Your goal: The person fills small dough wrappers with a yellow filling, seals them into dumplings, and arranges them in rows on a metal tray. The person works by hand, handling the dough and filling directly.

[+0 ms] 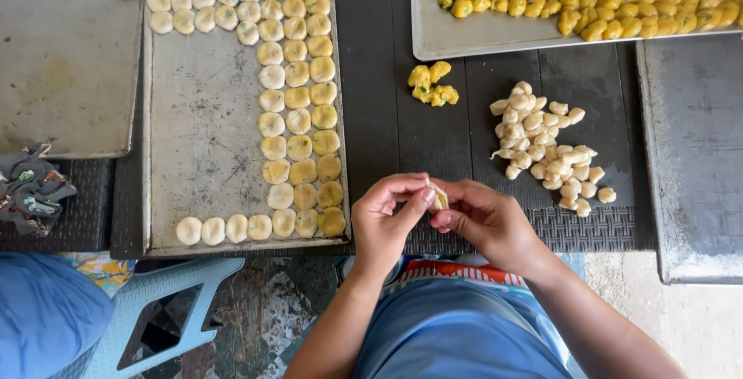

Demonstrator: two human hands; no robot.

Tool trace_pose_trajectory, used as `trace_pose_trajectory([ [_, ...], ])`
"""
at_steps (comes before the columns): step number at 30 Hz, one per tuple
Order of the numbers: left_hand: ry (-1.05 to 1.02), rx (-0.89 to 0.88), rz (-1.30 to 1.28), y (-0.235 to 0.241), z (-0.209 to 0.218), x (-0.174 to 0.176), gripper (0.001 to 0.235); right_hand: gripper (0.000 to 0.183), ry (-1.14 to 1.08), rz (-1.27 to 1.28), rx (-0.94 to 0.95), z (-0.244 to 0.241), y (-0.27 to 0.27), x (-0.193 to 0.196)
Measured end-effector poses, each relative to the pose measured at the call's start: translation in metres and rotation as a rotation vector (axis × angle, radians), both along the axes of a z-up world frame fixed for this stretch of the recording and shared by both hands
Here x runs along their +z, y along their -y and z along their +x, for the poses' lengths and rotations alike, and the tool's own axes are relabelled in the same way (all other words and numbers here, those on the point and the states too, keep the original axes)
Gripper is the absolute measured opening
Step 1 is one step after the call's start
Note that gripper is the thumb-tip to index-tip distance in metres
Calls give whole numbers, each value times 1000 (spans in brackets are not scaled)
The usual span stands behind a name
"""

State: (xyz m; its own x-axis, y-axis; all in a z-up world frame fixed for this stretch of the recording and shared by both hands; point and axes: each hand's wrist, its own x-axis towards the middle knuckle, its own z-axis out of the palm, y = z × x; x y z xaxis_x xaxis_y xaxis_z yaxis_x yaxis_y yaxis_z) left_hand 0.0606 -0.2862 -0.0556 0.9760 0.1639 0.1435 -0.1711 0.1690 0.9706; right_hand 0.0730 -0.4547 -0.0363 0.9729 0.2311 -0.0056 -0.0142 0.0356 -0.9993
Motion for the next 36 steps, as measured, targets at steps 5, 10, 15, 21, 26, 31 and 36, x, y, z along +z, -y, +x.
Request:
trace_pose_trajectory([
  [5,299,-92,710,-19,12,-7,7,19,574,-635,-25,18,17,-42],
  [10,360,117,851,4,16,-40,13,38,956,-876,-140,12,12,-50],
  [15,408,186,891,9,12,-41,19,32,940,-775,-134,11,11,-38],
  [21,367,17,696,3,7,-33,22,23,105,-769,357,84,17,23],
  [26,333,0,587,1,9,-34,42,59,-84,-1081,662,110,-7,33],
  [31,365,-29,738,4,7,-38,42,60,5,-1251,872,115,-15,38],
  [36,351,49,731,-3,10,-32,32,64,-4,-1259,834,108,-13,33],
])
